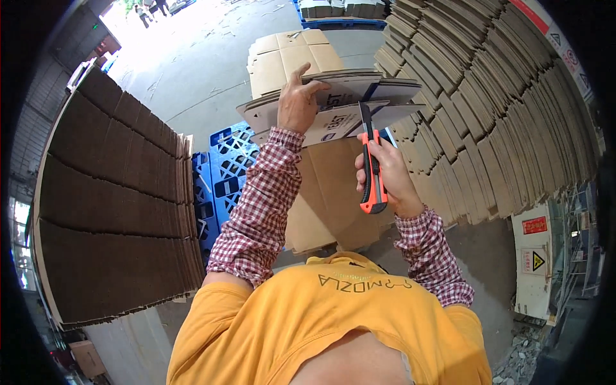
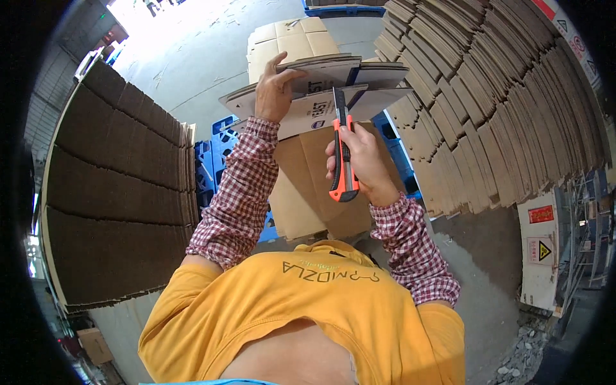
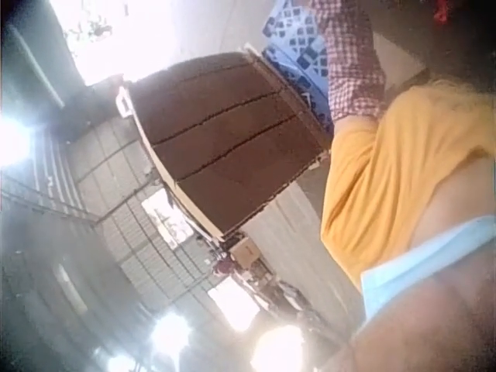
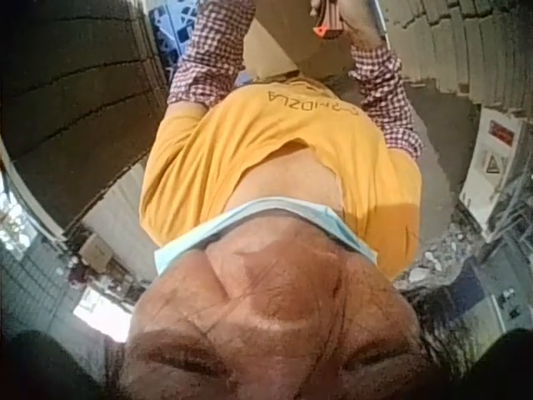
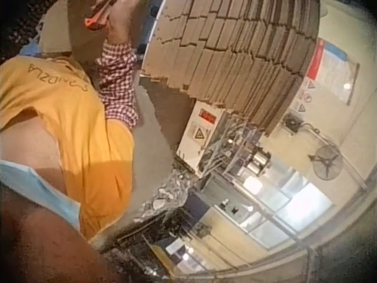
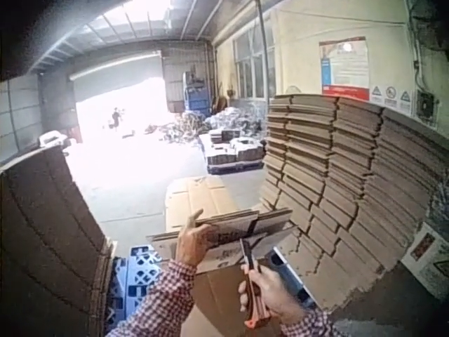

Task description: Processing and stacking flat cardboard sheets using a box cutter in an industrial warehouse setting.

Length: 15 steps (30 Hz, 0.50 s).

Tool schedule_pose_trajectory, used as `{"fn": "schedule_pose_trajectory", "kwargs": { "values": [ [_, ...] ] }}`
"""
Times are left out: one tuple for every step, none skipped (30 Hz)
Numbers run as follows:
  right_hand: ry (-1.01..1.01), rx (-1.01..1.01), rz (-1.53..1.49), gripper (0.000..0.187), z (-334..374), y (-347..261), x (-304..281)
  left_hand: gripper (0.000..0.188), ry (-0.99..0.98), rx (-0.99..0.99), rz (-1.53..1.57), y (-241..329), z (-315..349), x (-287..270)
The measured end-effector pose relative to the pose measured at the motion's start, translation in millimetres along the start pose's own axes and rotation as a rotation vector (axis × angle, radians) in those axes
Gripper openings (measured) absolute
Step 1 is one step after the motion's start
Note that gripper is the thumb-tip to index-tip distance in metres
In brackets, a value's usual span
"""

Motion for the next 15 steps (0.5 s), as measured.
{"fn": "schedule_pose_trajectory", "kwargs": {
  "values": [
    [0.004, 0.005, 0.011, 0.032, -0.1, 0.4, -0.4, 0.027, -0.004, -0.002, 0.001, 2.0, 0.6, 0.3],
    [-0.007, -0.006, 0.028, 0.031, -2.9, 1.1, -0.9, 0.026, 0.002, 0.01, -0.007, 4.2, 0.6, -0.5],
    [-0.006, -0.004, 0.028, 0.031, -3.3, 0.3, 0.3, 0.026, 0.008, 0.023, -0.014, 6.3, 1.4, -1.5],
    [-0.005, -0.008, 0.04, 0.03, -4.2, -1.0, 2.8, 0.026, 0.007, 0.021, -0.014, 7.0, 1.7, -2.4],
    [-0.006, -0.013, 0.052, 0.03, -6.1, -2.4, 5.0, 0.026, 0.008, 0.018, -0.009, 7.3, 1.7, -3.3],
    [-0.017, -0.006, 0.05, 0.028, -8.7, -2.3, 6.5, 0.027, 0.009, 0.016, -0.004, 7.8, 2.3, -3.8],
    [-0.016, -0.005, 0.05, 0.028, -11.3, -1.5, 7.0, 0.027, 0.009, 0.015, -0.003, 8.5, 2.7, -3.8],
    [-0.009, -0.007, 0.044, 0.027, -14.0, -0.2, 6.9, 0.027, 0.011, 0.017, -0.003, 9.5, 3.0, -3.6],
    [-0.003, -0.007, 0.038, 0.025, -17.5, 1.3, 7.6, 0.028, 0.013, 0.017, -0.004, 9.3, 3.2, -4.2],
    [0.008, 0.001, 0.046, 0.023, -20.0, 2.7, 7.7, 0.028, 0.012, 0.015, -0.004, 8.8, 3.6, -4.5],
    [0.009, 0.003, 0.047, 0.023, -20.0, 3.4, 9.2, 0.028, 0.004, 0.016, -0.004, 8.6, 3.8, -4.1],
    [0.02, -0.003, 0.065, 0.023, -19.6, 2.6, 10.9, 0.027, -0.003, 0.017, -0.006, 8.8, 3.0, -4.4],
    [0.031, -0.009, 0.084, 0.022, -19.1, 2.1, 12.0, 0.027, -0.004, 0.017, -0.005, 8.9, 2.0, -4.7],
    [0.033, -0.008, 0.084, 0.022, -18.7, 2.7, 12.8, 0.028, 0.009, 0.032, -0.009, 10.1, 0.6, -5.3],
    [0.028, -0.015, 0.093, 0.022, -18.2, 3.4, 13.5, 0.028, 0.021, 0.047, -0.013, 11.5, -0.2, -5.8]
  ]
}}
Point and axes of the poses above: each hand's wrist, its own z-axis away from the middle knuckle, its own x-axis out of the palm, y = z × x, the point moved 6 cm from there along -z, towards the middle knuckle, and after that the axes turned 1 degree about z, right-handed, at the moved point
